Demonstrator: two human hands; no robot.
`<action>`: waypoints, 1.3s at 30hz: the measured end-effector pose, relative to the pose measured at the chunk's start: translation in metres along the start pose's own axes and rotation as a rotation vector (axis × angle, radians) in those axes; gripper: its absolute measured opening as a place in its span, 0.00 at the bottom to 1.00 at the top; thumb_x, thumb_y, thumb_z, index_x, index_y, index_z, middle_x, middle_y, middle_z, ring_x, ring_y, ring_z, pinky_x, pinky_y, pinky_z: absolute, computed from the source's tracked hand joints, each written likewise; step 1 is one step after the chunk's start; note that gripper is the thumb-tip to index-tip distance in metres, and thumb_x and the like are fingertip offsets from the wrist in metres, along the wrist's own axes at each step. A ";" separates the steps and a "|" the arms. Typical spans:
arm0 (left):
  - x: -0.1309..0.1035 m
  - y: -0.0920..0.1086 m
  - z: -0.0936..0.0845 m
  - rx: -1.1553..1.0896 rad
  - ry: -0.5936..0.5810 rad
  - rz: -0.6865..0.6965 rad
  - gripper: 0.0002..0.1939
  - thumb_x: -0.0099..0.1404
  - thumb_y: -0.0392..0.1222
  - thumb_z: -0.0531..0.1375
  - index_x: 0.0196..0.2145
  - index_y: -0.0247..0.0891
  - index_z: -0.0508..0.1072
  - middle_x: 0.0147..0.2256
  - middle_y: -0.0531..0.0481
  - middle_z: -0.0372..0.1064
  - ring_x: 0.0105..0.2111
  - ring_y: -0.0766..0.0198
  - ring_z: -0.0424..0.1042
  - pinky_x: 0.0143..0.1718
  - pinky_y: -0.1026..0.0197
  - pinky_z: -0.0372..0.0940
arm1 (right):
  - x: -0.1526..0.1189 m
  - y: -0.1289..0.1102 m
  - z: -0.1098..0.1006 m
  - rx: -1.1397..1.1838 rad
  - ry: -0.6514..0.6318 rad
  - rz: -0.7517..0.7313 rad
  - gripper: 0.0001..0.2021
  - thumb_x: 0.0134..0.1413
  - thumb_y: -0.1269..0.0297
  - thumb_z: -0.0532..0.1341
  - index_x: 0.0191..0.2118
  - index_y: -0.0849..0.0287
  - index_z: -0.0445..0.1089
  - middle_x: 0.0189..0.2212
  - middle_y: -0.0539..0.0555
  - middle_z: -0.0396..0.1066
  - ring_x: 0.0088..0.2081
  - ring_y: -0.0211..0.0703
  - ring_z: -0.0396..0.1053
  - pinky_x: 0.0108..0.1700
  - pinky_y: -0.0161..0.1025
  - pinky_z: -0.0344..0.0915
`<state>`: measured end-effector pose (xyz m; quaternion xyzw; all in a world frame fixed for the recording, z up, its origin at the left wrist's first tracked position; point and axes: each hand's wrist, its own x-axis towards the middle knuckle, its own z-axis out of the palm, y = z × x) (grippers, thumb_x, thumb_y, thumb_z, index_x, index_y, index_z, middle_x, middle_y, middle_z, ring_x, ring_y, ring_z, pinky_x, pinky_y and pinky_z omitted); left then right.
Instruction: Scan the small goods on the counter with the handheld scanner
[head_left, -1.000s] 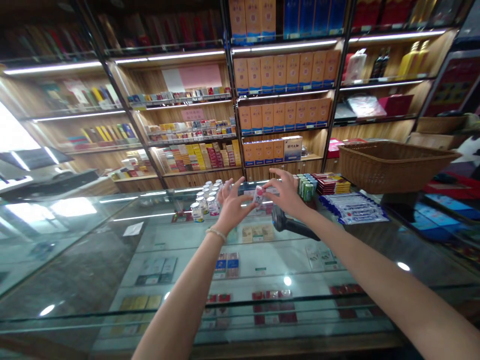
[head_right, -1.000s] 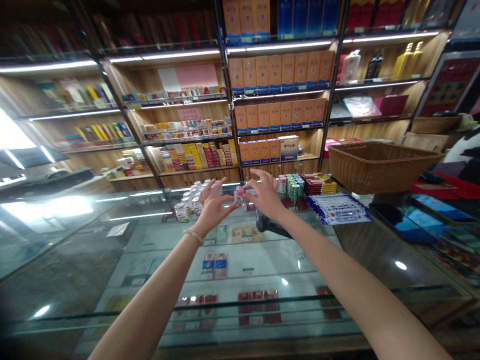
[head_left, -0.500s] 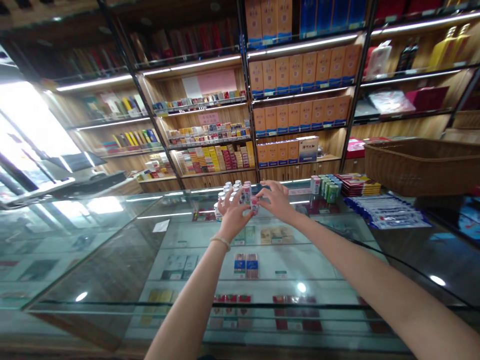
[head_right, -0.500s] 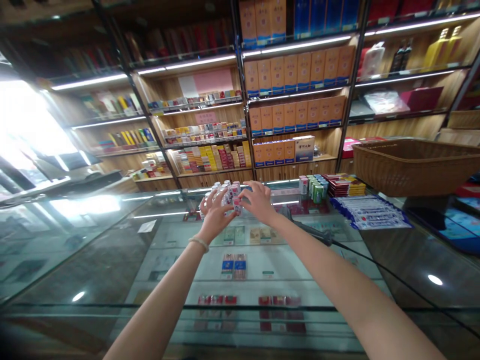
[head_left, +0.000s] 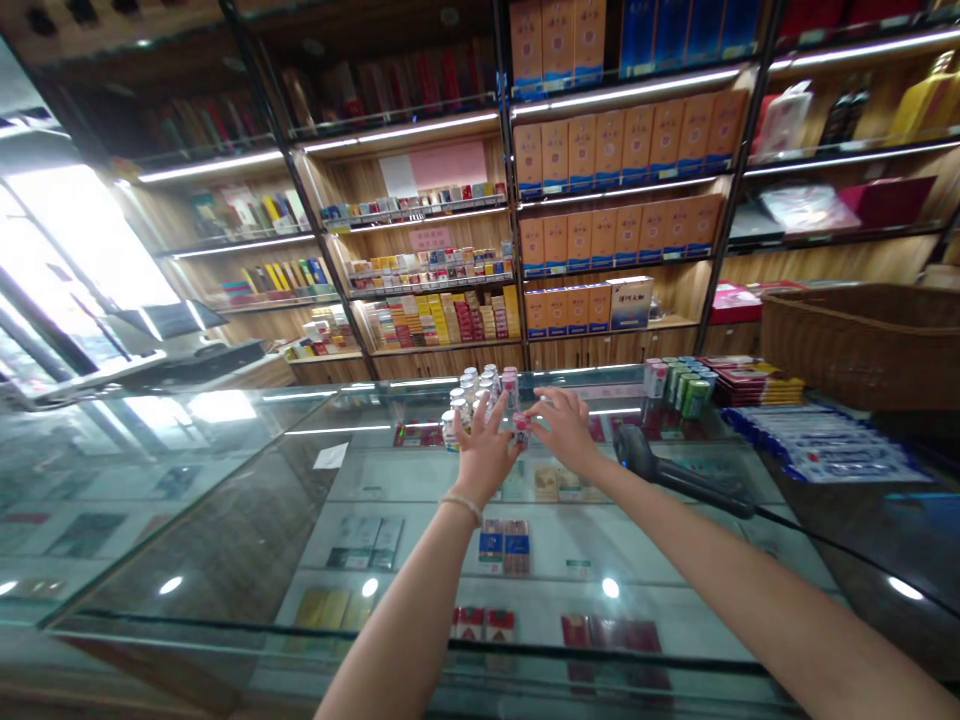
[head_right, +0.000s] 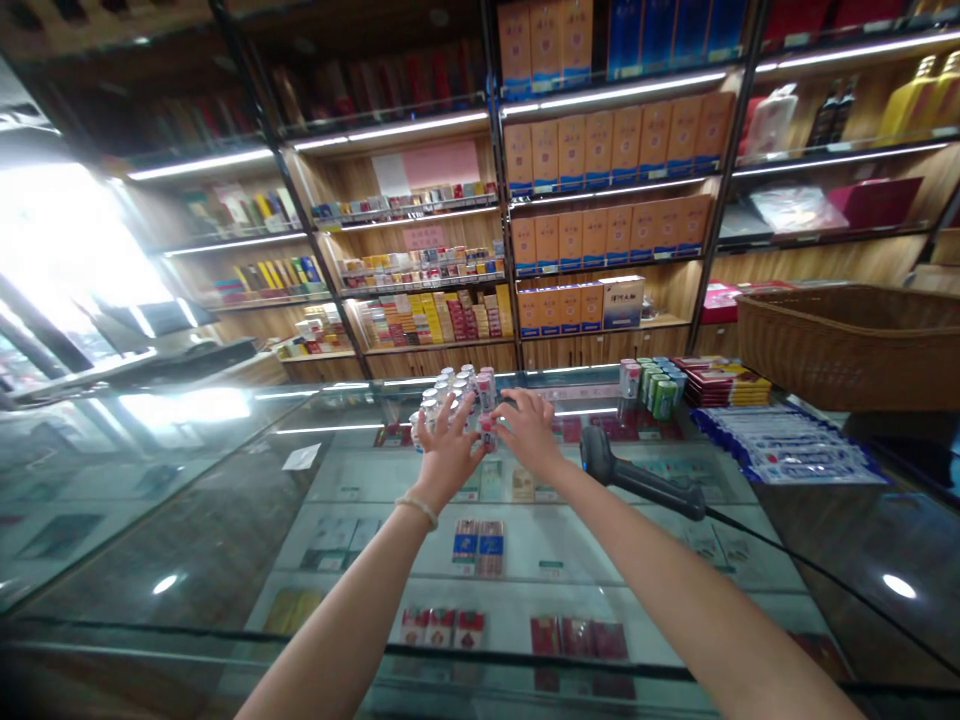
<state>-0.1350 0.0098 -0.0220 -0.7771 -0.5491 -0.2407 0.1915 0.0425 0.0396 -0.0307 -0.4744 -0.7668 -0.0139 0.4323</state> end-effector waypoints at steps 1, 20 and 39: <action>0.000 0.000 0.002 0.007 -0.006 0.007 0.05 0.65 0.45 0.66 0.36 0.48 0.83 0.72 0.51 0.54 0.74 0.42 0.48 0.71 0.26 0.29 | 0.000 0.000 0.001 -0.002 -0.003 0.002 0.07 0.66 0.61 0.62 0.44 0.49 0.78 0.61 0.57 0.69 0.63 0.57 0.58 0.62 0.59 0.53; -0.003 -0.004 -0.005 -0.019 0.030 -0.062 0.13 0.64 0.44 0.67 0.47 0.50 0.81 0.74 0.48 0.48 0.74 0.39 0.44 0.70 0.23 0.27 | -0.019 0.003 0.015 -0.093 -0.061 -0.012 0.19 0.65 0.61 0.61 0.60 0.45 0.70 0.66 0.59 0.65 0.67 0.57 0.56 0.64 0.59 0.53; -0.013 -0.004 0.000 0.018 0.009 -0.122 0.43 0.61 0.44 0.70 0.70 0.51 0.61 0.76 0.39 0.40 0.76 0.38 0.37 0.71 0.24 0.27 | -0.009 0.005 0.027 -0.224 -0.108 0.020 0.25 0.62 0.64 0.62 0.64 0.49 0.64 0.67 0.61 0.62 0.67 0.59 0.56 0.63 0.58 0.54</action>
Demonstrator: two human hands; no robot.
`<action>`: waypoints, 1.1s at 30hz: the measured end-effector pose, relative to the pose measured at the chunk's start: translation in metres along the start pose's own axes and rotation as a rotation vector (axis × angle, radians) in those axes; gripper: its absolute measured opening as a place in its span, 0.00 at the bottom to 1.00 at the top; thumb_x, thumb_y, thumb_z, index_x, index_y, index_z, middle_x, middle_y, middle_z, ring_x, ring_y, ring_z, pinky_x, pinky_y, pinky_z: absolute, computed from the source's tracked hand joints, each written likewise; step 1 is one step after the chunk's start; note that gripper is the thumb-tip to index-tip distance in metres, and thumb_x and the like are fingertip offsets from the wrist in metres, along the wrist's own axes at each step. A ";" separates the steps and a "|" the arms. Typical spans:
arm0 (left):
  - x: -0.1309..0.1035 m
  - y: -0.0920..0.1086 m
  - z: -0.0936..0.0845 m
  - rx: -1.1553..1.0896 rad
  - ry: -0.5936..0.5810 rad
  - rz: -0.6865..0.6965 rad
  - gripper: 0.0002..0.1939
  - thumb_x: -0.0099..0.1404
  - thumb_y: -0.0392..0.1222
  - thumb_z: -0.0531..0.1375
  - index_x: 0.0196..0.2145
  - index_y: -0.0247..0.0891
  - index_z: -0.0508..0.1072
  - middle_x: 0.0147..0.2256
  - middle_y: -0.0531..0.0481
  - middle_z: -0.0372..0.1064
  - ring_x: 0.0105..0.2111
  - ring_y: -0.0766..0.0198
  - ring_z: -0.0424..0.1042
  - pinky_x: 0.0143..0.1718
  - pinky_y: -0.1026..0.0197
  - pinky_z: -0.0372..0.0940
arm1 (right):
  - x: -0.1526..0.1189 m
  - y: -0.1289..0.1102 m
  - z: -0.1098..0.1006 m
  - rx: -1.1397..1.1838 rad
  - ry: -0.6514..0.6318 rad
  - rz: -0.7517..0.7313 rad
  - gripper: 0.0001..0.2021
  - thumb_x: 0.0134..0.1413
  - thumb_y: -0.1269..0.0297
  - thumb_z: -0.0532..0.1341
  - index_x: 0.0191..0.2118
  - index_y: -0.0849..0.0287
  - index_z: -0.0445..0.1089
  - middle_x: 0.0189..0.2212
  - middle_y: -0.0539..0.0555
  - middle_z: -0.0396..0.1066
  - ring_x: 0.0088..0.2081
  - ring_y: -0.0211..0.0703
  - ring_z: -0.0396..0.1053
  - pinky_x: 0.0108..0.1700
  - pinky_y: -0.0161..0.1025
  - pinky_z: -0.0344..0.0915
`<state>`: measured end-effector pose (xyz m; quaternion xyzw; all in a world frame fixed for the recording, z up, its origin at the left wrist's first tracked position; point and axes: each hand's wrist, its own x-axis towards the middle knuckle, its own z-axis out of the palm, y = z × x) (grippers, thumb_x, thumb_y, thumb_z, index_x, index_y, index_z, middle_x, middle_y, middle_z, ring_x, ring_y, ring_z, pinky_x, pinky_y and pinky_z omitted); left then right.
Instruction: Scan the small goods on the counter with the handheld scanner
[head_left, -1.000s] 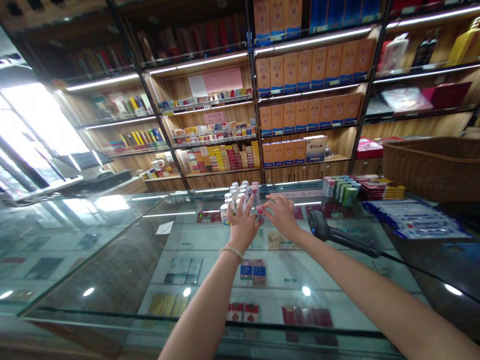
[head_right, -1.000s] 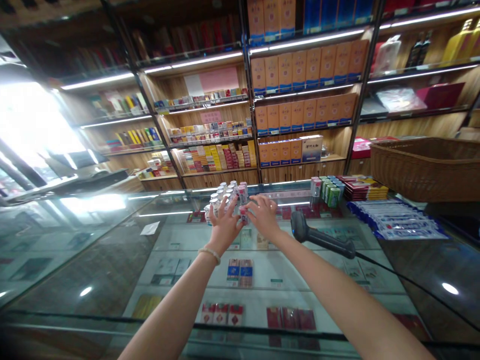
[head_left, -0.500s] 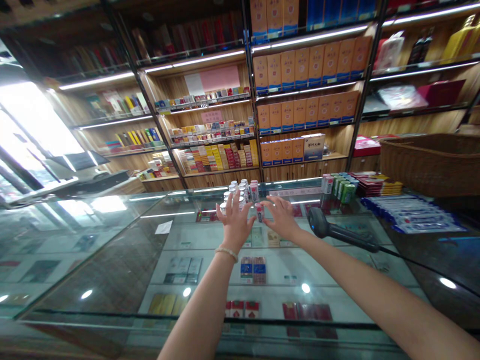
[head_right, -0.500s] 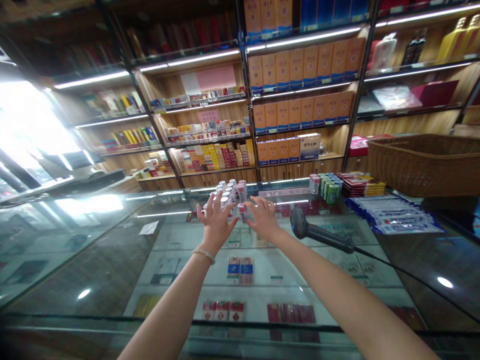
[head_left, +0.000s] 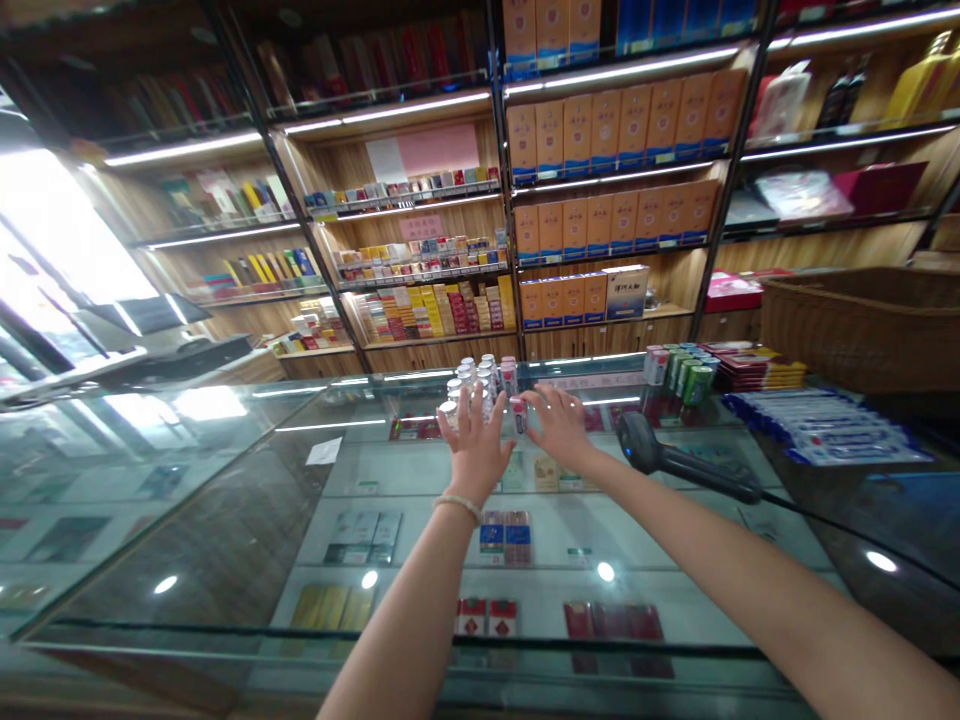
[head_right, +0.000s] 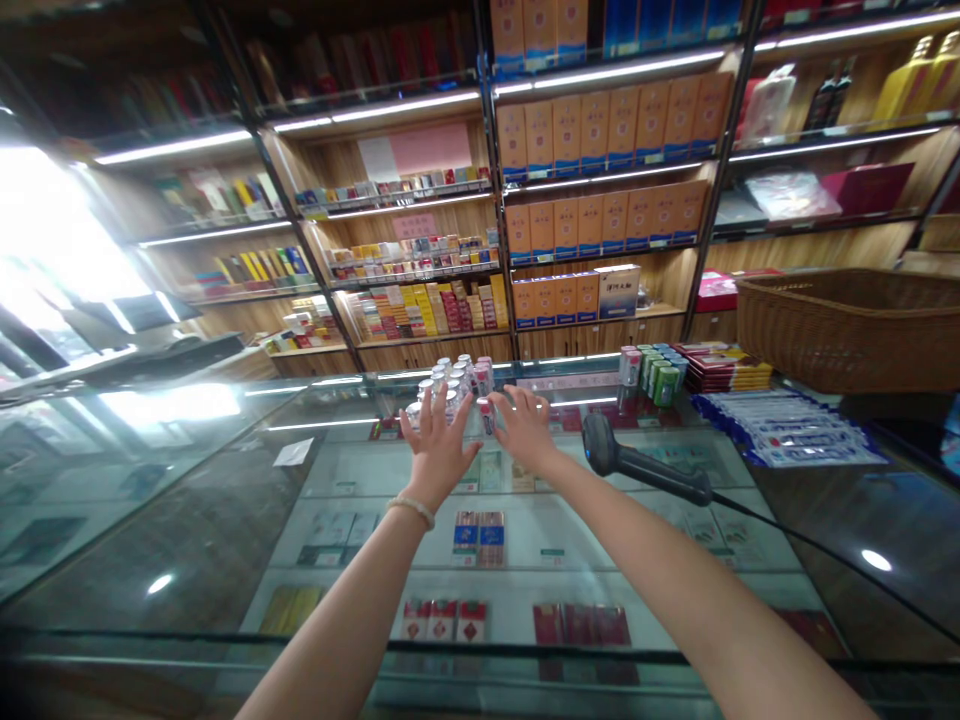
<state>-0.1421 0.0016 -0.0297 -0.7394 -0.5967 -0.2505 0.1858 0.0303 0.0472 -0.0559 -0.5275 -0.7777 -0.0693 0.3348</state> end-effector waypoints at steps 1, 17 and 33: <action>0.000 0.000 0.000 0.003 -0.007 -0.002 0.43 0.60 0.44 0.70 0.71 0.51 0.61 0.76 0.39 0.40 0.76 0.38 0.37 0.71 0.24 0.28 | 0.002 0.000 0.002 0.001 0.005 0.004 0.25 0.62 0.64 0.62 0.64 0.48 0.64 0.67 0.62 0.62 0.66 0.59 0.56 0.63 0.58 0.54; 0.002 -0.002 -0.003 0.101 -0.069 -0.076 0.46 0.61 0.47 0.70 0.72 0.47 0.57 0.76 0.38 0.41 0.75 0.38 0.38 0.71 0.23 0.35 | 0.049 0.000 0.045 -0.081 0.079 0.059 0.26 0.60 0.67 0.62 0.64 0.49 0.64 0.65 0.61 0.63 0.65 0.58 0.57 0.62 0.56 0.54; 0.003 -0.004 0.008 0.101 -0.054 -0.053 0.45 0.61 0.49 0.70 0.71 0.48 0.59 0.75 0.38 0.44 0.75 0.36 0.41 0.71 0.23 0.35 | 0.066 0.003 0.056 -0.088 0.043 0.091 0.27 0.62 0.65 0.60 0.66 0.48 0.64 0.68 0.61 0.60 0.66 0.58 0.54 0.63 0.57 0.51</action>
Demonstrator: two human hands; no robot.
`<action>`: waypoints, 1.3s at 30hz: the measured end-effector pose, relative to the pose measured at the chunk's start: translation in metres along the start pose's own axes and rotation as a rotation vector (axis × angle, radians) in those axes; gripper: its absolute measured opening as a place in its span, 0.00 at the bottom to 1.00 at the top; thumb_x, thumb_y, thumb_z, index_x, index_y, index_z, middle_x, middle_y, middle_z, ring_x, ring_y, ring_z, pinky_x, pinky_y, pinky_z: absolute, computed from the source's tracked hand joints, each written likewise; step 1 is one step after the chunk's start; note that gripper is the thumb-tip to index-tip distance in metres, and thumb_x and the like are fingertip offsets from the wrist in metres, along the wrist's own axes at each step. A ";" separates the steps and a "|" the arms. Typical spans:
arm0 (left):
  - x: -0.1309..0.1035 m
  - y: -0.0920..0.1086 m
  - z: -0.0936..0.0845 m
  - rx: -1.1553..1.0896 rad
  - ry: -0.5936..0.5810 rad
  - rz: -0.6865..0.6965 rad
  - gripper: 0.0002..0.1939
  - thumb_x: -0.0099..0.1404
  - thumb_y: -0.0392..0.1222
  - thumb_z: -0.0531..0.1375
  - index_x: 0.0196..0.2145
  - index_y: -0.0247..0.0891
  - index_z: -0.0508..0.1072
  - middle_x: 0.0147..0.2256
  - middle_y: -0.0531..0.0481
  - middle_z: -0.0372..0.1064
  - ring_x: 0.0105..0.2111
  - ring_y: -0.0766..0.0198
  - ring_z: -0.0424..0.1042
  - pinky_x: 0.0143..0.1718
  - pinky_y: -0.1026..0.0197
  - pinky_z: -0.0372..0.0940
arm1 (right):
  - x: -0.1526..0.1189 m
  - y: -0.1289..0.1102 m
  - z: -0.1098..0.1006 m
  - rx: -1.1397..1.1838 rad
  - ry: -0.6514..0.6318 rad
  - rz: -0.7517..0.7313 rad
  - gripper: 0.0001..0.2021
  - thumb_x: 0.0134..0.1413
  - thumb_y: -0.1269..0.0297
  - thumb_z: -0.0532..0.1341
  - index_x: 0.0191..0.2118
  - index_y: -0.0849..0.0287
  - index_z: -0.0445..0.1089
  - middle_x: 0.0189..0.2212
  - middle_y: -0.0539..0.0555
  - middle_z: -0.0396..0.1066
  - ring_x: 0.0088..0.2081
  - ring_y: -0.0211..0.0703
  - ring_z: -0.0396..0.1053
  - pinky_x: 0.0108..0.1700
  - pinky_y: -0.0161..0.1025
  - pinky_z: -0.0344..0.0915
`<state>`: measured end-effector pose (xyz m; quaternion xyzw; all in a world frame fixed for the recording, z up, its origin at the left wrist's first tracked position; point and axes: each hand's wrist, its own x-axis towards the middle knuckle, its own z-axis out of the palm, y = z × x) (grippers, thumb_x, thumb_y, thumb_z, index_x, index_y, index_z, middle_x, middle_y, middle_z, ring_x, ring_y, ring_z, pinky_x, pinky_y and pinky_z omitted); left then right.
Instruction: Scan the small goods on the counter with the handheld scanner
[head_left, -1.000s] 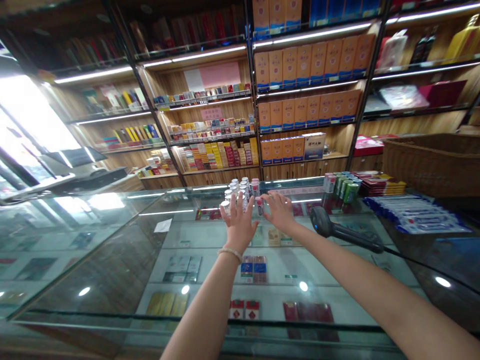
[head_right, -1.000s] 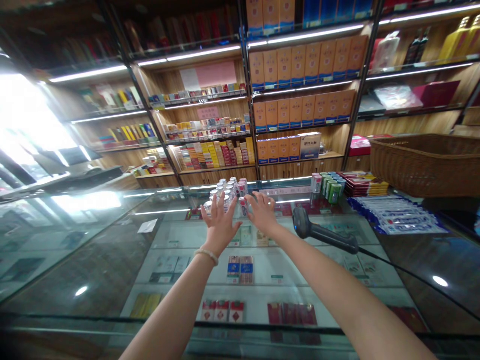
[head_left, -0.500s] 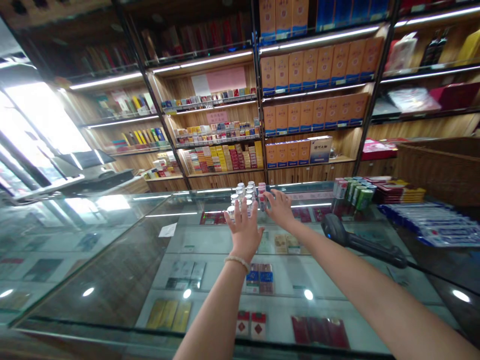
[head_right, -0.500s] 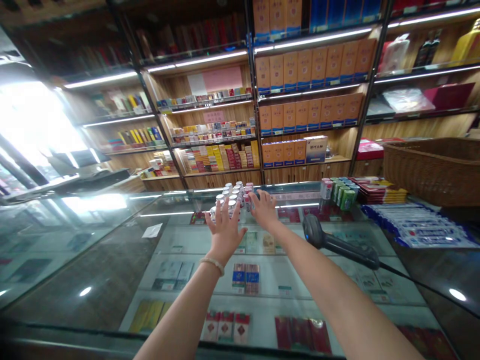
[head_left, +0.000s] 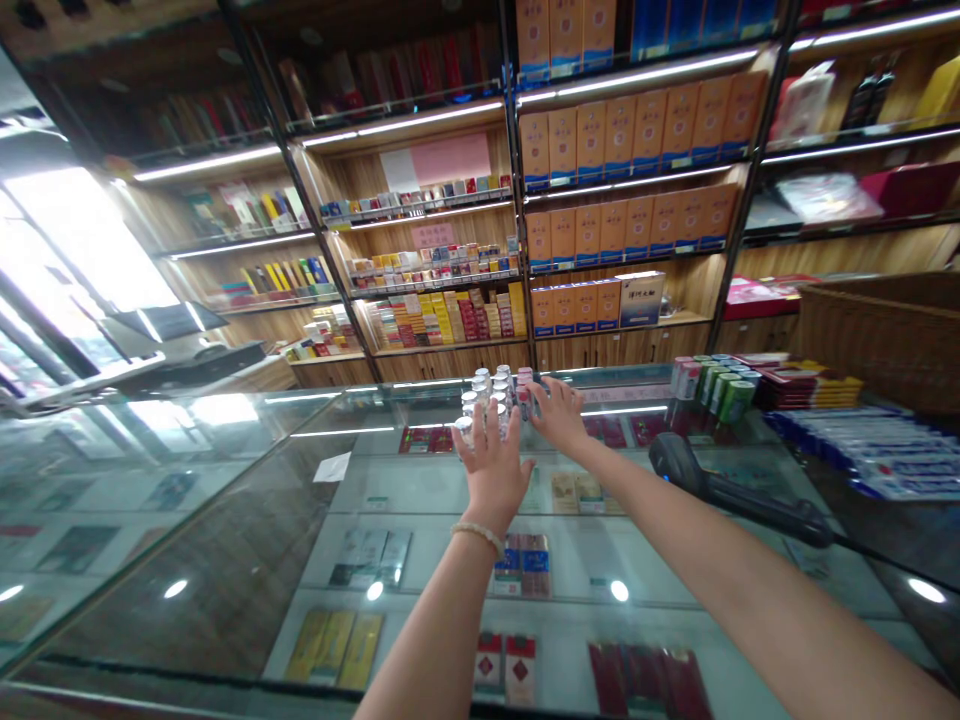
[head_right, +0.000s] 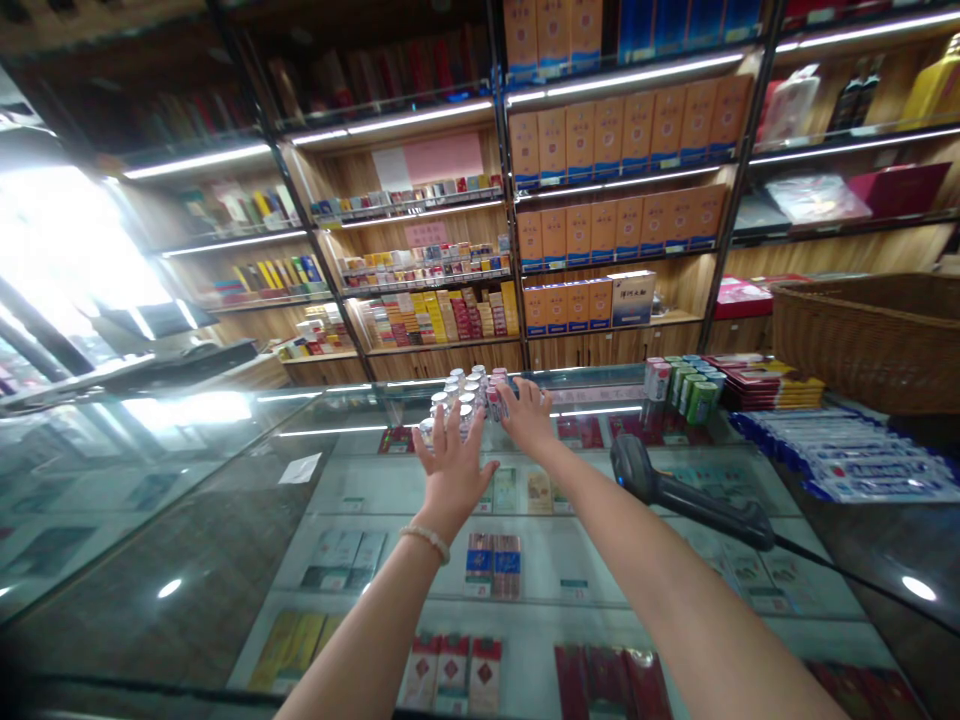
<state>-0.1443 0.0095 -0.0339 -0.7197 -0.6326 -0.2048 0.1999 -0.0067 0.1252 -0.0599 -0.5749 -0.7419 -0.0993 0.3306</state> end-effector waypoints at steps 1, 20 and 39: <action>0.000 0.000 0.000 -0.001 0.001 0.001 0.45 0.61 0.49 0.70 0.71 0.47 0.59 0.75 0.38 0.44 0.75 0.36 0.41 0.71 0.23 0.35 | 0.000 0.000 0.000 -0.002 -0.002 -0.002 0.27 0.63 0.65 0.60 0.66 0.48 0.64 0.68 0.61 0.60 0.66 0.58 0.54 0.64 0.57 0.51; -0.001 0.002 -0.005 -0.025 -0.037 -0.016 0.44 0.61 0.50 0.69 0.71 0.45 0.60 0.75 0.37 0.44 0.75 0.37 0.39 0.71 0.24 0.35 | -0.001 0.003 0.003 -0.038 0.007 -0.012 0.29 0.62 0.64 0.62 0.68 0.47 0.61 0.67 0.62 0.61 0.65 0.58 0.55 0.62 0.57 0.52; -0.001 0.003 -0.005 -0.022 -0.010 0.007 0.43 0.61 0.49 0.68 0.71 0.46 0.60 0.75 0.36 0.45 0.75 0.37 0.40 0.71 0.25 0.36 | -0.002 -0.006 -0.007 -0.095 -0.058 0.071 0.33 0.71 0.52 0.53 0.77 0.45 0.44 0.77 0.63 0.39 0.76 0.61 0.39 0.70 0.66 0.44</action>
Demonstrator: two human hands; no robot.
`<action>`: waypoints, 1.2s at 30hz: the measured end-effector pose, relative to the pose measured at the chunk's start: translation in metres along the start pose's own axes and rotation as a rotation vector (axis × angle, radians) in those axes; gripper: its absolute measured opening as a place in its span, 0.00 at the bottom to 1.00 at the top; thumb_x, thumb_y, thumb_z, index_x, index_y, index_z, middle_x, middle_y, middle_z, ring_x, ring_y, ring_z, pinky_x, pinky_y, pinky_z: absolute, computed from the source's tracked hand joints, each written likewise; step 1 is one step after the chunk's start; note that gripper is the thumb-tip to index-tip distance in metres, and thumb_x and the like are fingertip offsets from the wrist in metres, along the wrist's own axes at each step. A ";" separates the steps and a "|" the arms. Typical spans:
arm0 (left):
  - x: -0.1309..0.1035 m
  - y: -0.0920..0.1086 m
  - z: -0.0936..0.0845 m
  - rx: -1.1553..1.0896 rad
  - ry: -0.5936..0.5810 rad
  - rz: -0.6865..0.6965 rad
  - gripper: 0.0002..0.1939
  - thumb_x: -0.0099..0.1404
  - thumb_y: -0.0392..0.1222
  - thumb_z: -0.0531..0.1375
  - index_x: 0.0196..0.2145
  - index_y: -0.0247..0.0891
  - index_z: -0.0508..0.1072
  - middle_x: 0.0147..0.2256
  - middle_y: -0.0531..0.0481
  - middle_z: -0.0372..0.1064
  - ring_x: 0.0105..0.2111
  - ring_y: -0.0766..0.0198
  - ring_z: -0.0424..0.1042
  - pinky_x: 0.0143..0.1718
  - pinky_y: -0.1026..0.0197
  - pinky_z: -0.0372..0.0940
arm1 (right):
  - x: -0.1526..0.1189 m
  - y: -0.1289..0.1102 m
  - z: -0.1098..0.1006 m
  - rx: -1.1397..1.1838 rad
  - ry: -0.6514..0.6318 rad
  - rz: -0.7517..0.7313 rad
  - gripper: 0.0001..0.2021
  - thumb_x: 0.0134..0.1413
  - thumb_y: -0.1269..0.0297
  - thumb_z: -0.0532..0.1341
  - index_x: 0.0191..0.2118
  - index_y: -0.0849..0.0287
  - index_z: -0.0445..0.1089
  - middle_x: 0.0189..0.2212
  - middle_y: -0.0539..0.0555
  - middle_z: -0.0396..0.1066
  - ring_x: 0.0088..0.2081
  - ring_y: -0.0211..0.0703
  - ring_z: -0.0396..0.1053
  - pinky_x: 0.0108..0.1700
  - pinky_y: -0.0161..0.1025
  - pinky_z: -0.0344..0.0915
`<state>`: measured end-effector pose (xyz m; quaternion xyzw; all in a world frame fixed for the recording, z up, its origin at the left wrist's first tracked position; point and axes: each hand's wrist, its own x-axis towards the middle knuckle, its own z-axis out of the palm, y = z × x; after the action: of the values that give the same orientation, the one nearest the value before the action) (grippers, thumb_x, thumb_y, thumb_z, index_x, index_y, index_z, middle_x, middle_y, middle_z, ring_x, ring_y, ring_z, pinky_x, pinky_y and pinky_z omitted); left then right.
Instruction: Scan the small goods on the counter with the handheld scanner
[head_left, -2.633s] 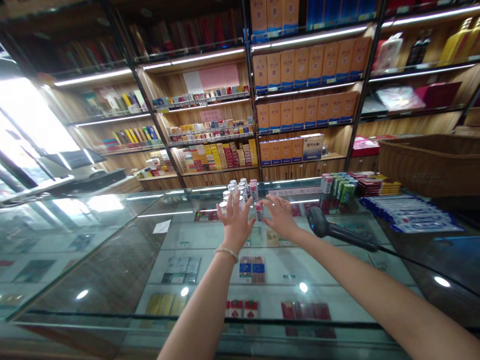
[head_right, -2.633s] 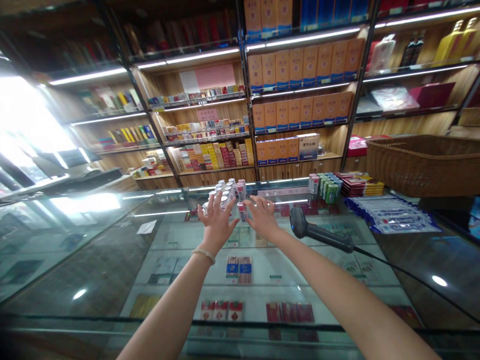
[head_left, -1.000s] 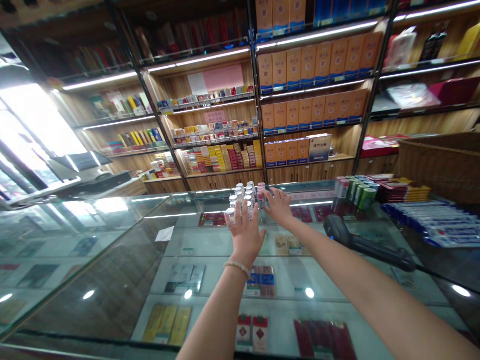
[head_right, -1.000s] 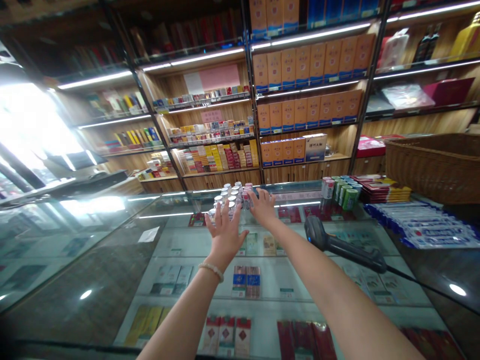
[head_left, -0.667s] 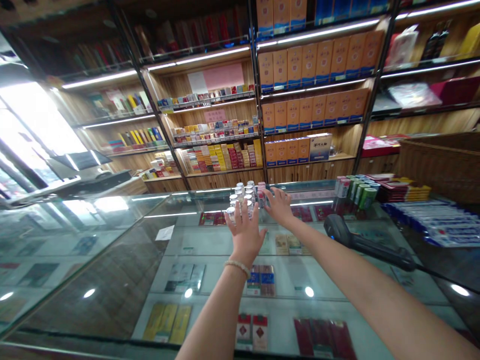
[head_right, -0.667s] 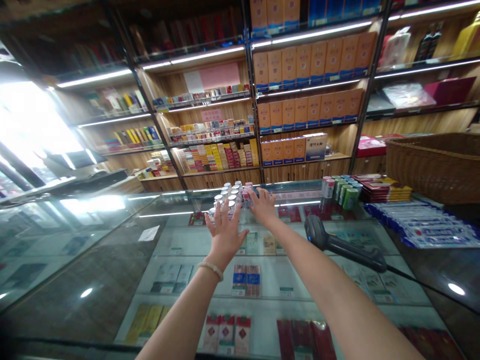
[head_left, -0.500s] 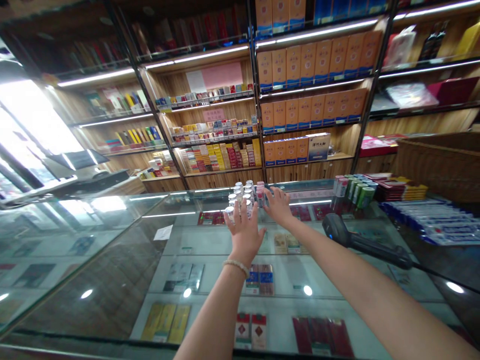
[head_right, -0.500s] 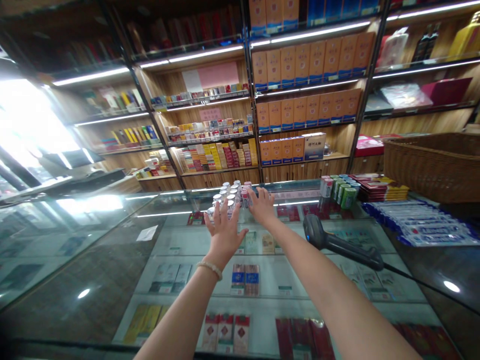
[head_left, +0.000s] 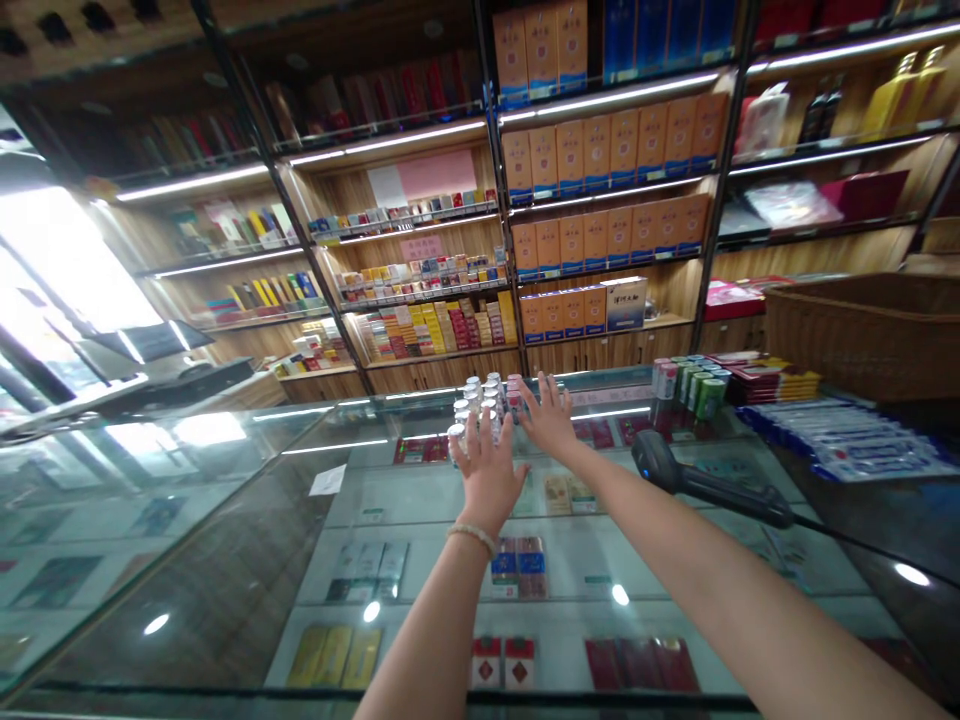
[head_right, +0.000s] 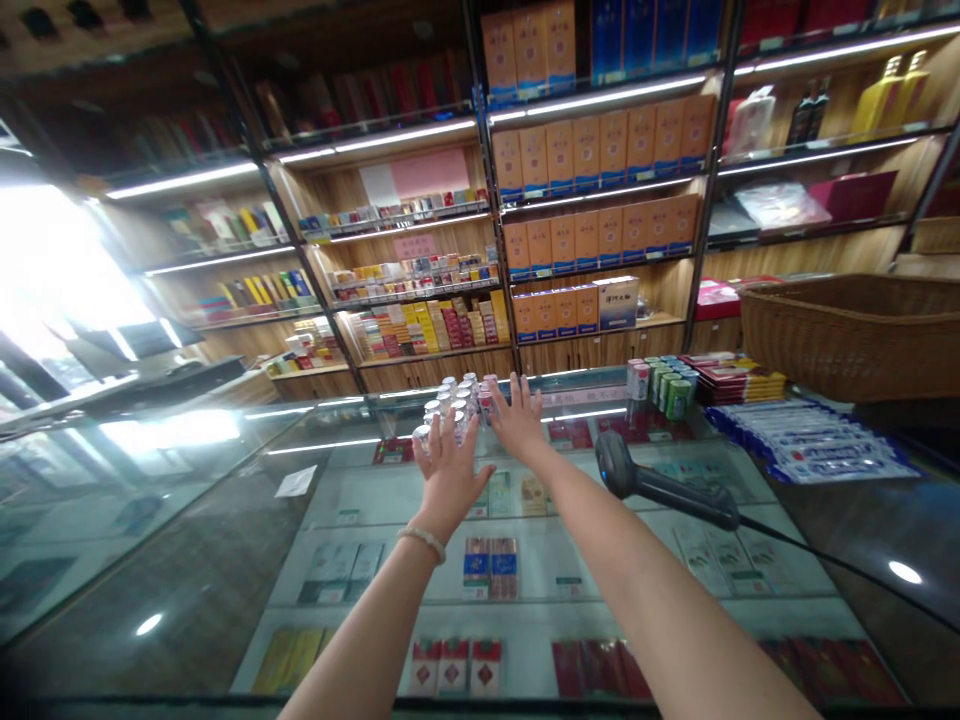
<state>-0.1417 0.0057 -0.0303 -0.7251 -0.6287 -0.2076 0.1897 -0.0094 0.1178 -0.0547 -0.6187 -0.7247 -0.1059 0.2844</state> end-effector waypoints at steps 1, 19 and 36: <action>0.000 0.000 0.000 -0.003 0.000 -0.003 0.44 0.61 0.49 0.68 0.71 0.46 0.60 0.75 0.36 0.45 0.75 0.37 0.40 0.71 0.26 0.36 | 0.000 0.001 -0.002 0.005 0.004 -0.001 0.33 0.71 0.52 0.53 0.77 0.45 0.44 0.77 0.63 0.39 0.76 0.61 0.39 0.70 0.66 0.44; 0.001 0.014 -0.009 -0.038 0.074 0.076 0.37 0.68 0.50 0.64 0.71 0.46 0.61 0.74 0.36 0.48 0.75 0.38 0.41 0.71 0.27 0.36 | -0.012 0.072 -0.101 -0.088 0.001 -0.076 0.32 0.72 0.49 0.51 0.77 0.39 0.43 0.78 0.57 0.41 0.76 0.61 0.39 0.71 0.69 0.41; 0.020 0.055 -0.038 0.011 0.078 0.198 0.31 0.70 0.49 0.60 0.69 0.46 0.65 0.74 0.37 0.48 0.75 0.40 0.43 0.71 0.27 0.35 | -0.045 0.133 -0.156 -0.135 0.052 -0.074 0.28 0.73 0.49 0.50 0.74 0.41 0.55 0.76 0.59 0.47 0.75 0.61 0.43 0.70 0.69 0.41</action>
<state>-0.0875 -0.0058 0.0115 -0.7739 -0.5472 -0.2127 0.2376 0.1652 0.0293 0.0218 -0.6061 -0.7307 -0.1810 0.2569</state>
